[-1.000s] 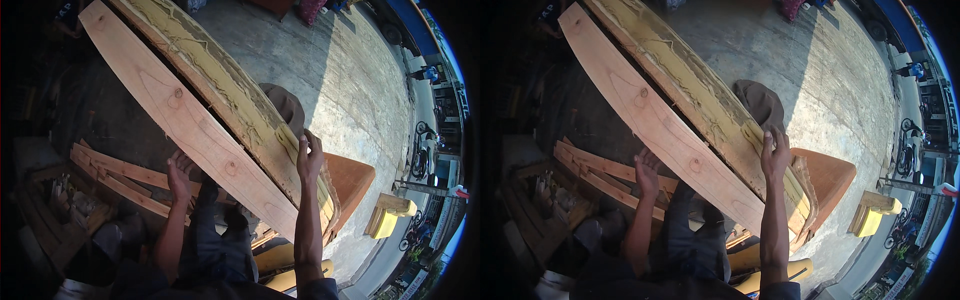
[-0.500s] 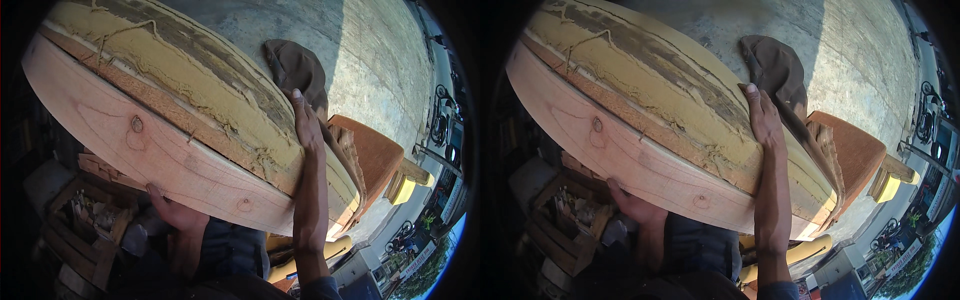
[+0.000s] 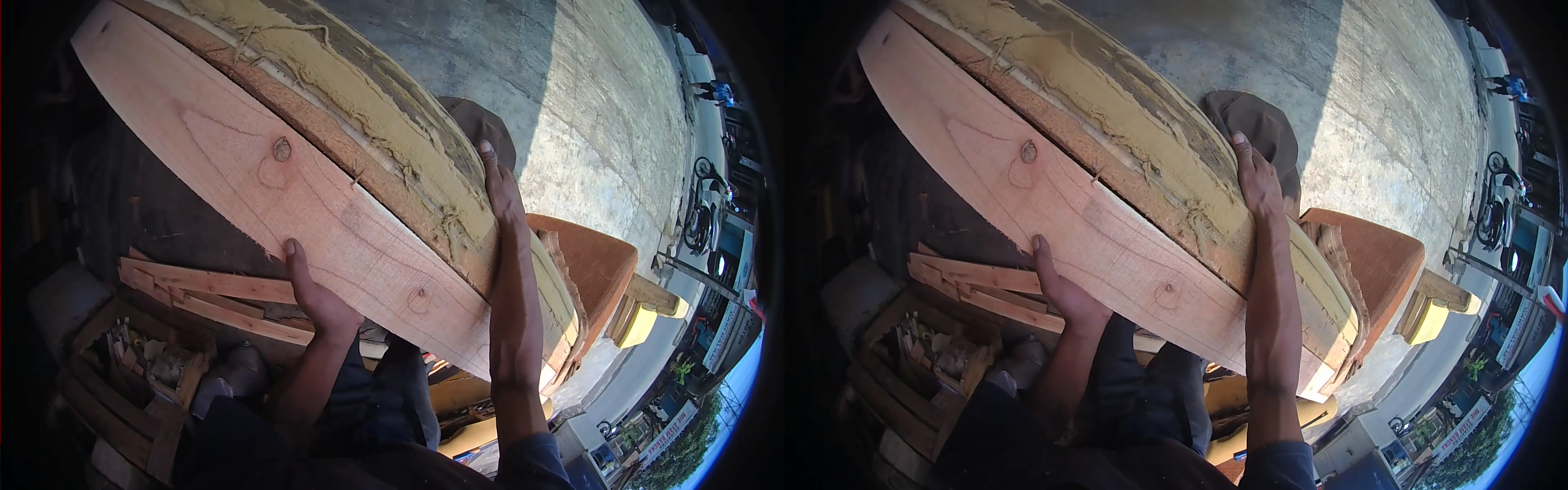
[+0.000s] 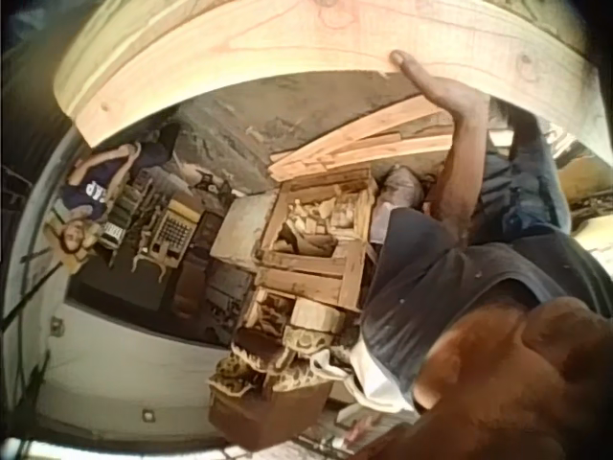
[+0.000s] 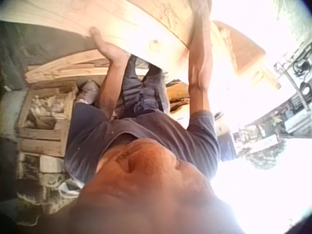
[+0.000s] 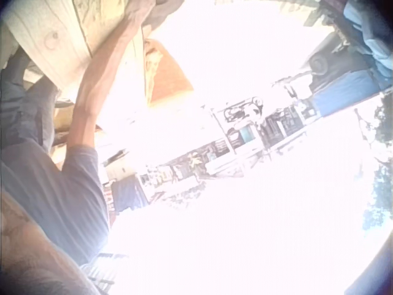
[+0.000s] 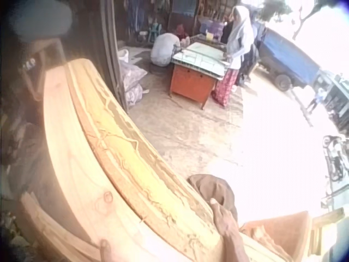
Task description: The person disassembles a wooden furniture frame by removing nails and separating planks. They use a hammer to pry and pull out nails from the joints, then separate the wooden pieces and place them aside on the floor.
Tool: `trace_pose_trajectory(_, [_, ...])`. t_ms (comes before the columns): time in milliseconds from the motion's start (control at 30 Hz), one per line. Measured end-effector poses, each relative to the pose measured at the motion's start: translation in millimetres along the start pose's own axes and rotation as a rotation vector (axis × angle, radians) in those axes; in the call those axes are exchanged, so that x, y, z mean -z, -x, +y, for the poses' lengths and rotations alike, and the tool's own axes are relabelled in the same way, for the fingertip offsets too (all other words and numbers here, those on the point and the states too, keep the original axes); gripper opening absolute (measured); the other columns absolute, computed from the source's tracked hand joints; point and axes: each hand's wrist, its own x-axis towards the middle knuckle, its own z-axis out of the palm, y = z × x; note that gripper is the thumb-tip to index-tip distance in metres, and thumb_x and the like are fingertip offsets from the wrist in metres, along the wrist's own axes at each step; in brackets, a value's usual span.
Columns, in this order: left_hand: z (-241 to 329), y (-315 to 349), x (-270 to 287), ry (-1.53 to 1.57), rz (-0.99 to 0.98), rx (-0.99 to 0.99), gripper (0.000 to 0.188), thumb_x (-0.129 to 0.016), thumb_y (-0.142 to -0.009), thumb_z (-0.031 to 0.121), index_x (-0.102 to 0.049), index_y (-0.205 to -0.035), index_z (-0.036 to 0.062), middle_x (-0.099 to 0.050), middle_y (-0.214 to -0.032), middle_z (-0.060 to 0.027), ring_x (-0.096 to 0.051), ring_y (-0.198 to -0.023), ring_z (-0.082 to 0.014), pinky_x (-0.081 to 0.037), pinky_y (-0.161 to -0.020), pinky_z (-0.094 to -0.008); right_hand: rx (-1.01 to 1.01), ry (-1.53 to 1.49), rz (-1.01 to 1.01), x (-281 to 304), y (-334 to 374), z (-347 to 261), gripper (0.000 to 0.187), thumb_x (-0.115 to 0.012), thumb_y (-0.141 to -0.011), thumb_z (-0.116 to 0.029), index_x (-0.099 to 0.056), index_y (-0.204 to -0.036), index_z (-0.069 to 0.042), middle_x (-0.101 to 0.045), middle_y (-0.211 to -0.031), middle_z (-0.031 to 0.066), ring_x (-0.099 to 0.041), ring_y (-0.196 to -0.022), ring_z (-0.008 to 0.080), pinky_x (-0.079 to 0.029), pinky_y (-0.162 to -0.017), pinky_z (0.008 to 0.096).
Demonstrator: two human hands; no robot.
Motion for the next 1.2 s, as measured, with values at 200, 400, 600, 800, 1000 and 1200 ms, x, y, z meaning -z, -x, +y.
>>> trace_pose_trajectory(200, [2,-6,14,0.044,-0.161,0.028,0.076,-0.049,-0.096,0.051,-0.028,-0.150,0.0022,-0.042,-0.143,-0.0184,-0.045,-0.131,-0.0329,-0.040,-0.107,-0.0455,0.042,-0.040,-0.054,-3,-10,11,0.087,-0.035,-0.096,-0.072,-0.061,-0.129,0.005,-0.059,-0.131,0.0310,-0.051,-0.131,0.0403,-0.035,-0.110,0.0405])
trace_pose_trajectory(400, [-4,-12,32,-0.005,-0.272,0.033,0.074,-0.052,-0.094,0.045,-0.030,-0.147,-0.0010,-0.048,-0.136,-0.0192,-0.051,-0.125,-0.0315,-0.045,-0.103,-0.0436,0.001,-0.002,-0.059,-9,-17,22,0.088,-0.036,-0.094,-0.074,-0.060,-0.132,0.001,-0.059,-0.133,0.0281,-0.050,-0.132,0.0380,-0.035,-0.111,0.0396])
trace_pose_trajectory(600, [-6,-6,32,-0.098,-0.215,-0.015,0.067,-0.054,-0.094,0.043,-0.039,-0.142,-0.0020,-0.052,-0.130,-0.0179,-0.056,-0.119,-0.0289,-0.047,-0.100,-0.0400,0.064,-0.035,-0.033,-5,-17,30,0.087,-0.037,-0.096,-0.072,-0.052,-0.140,0.001,-0.061,-0.131,0.0261,-0.053,-0.129,0.0366,-0.036,-0.110,0.0378])
trace_pose_trajectory(800, [-15,-4,35,-0.207,-0.051,-0.090,0.068,-0.059,-0.094,0.043,-0.043,-0.138,-0.0061,-0.055,-0.126,-0.0179,-0.058,-0.114,-0.0258,-0.048,-0.096,-0.0364,0.035,0.104,0.126,0,2,16,0.090,-0.037,-0.094,-0.074,-0.069,-0.111,0.008,-0.065,-0.108,0.0374,-0.060,-0.114,0.0455,-0.043,-0.099,0.0441])
trace_pose_trajectory(1000, [-26,-7,37,-0.318,0.047,-0.246,0.072,-0.063,-0.094,0.042,-0.042,-0.136,-0.0122,-0.055,-0.126,-0.0206,-0.056,-0.113,-0.0253,-0.047,-0.097,-0.0359,0.051,0.115,0.152,4,10,9,0.076,-0.038,-0.098,-0.065,-0.070,-0.103,0.004,-0.064,-0.097,0.0366,-0.061,-0.101,0.0511,-0.045,-0.090,0.0481])
trace_pose_trajectory(1200, [-24,-4,36,-0.394,0.107,-0.275,0.069,-0.064,-0.094,0.039,-0.045,-0.134,-0.0143,-0.055,-0.129,-0.0206,-0.056,-0.114,-0.0254,-0.047,-0.097,-0.0362,0.194,0.109,0.256,8,21,9,0.060,-0.039,-0.103,-0.049,-0.069,-0.098,0.002,-0.066,-0.093,0.0317,-0.062,-0.096,0.0493,-0.046,-0.086,0.0512])
